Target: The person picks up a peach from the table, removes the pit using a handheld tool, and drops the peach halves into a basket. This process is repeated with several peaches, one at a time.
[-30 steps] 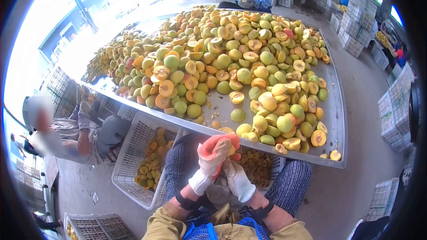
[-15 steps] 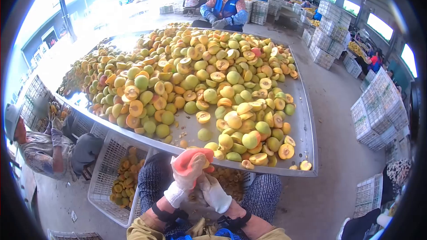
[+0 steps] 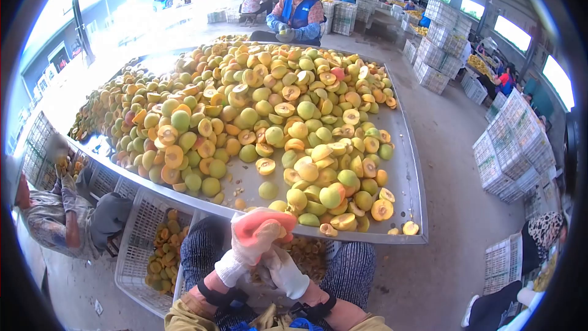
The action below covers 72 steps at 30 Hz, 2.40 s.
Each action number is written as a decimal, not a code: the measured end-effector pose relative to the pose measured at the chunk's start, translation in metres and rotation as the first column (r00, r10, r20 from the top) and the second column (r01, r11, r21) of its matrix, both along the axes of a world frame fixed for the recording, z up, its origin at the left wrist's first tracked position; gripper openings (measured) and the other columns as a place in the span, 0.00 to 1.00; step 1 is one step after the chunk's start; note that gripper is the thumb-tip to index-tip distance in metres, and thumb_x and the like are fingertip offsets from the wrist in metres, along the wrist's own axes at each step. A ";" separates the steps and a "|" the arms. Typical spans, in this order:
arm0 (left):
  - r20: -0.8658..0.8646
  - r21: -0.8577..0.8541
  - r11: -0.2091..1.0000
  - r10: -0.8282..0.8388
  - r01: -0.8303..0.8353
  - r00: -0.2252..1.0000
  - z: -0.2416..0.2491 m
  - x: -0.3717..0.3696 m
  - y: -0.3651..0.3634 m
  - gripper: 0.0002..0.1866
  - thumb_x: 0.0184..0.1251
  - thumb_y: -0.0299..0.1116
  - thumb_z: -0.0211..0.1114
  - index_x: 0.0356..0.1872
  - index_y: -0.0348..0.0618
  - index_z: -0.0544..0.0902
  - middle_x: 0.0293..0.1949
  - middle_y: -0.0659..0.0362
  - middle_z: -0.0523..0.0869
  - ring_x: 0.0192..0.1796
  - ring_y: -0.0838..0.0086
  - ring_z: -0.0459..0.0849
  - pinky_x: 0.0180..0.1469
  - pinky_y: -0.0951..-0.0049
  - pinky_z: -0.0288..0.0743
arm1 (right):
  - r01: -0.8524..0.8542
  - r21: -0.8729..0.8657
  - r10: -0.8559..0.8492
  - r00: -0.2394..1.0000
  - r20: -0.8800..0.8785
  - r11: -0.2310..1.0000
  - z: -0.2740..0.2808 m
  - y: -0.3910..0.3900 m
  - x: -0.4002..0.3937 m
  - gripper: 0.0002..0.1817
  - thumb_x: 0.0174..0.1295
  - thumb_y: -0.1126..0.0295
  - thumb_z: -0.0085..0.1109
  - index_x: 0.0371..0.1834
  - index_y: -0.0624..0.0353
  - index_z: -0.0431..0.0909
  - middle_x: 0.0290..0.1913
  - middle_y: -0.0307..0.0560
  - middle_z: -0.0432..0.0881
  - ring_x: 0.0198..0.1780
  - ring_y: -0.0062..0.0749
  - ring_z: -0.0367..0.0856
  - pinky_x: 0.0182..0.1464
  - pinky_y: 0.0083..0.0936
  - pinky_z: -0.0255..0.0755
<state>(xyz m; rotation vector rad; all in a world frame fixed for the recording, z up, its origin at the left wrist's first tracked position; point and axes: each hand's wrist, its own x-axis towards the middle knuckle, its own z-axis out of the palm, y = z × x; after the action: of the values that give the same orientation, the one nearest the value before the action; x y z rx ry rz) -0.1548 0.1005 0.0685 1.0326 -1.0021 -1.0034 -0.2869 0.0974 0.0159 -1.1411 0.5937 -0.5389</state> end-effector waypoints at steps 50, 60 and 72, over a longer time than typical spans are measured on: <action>0.669 0.344 0.308 0.582 -0.887 0.461 -0.237 0.248 0.327 0.13 0.73 0.40 0.67 0.51 0.46 0.90 0.35 0.63 0.85 0.34 0.78 0.81 0.37 0.74 0.76 | -0.459 -0.165 0.118 0.527 -0.842 0.873 -0.068 -0.004 0.015 0.26 0.73 0.46 0.57 0.46 0.63 0.82 0.39 0.66 0.86 0.44 0.61 0.85 0.49 0.45 0.77; 0.507 0.851 0.069 0.154 -0.521 0.848 -0.337 0.261 0.383 0.21 0.62 0.49 0.68 0.53 0.54 0.91 0.52 0.51 0.91 0.55 0.61 0.90 0.57 0.63 0.81 | -0.433 -0.202 0.113 0.599 -0.793 0.878 -0.115 0.002 0.013 0.19 0.70 0.56 0.63 0.43 0.65 0.81 0.32 0.58 0.85 0.32 0.39 0.82 0.40 0.34 0.75; 0.588 0.783 0.052 0.262 -0.619 0.765 -0.353 0.294 0.395 0.16 0.72 0.39 0.61 0.54 0.49 0.91 0.43 0.58 0.93 0.42 0.72 0.89 0.43 0.69 0.80 | -0.505 -0.149 0.096 0.427 -0.899 0.850 -0.153 -0.004 0.001 0.16 0.72 0.62 0.61 0.51 0.64 0.82 0.36 0.60 0.86 0.35 0.48 0.85 0.41 0.36 0.76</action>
<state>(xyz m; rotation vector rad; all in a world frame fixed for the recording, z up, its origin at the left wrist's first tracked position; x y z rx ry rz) 0.1396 0.4954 -0.2849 2.4925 0.0155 -0.8676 -0.2857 0.0937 -0.1371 -1.8998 1.1548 0.3632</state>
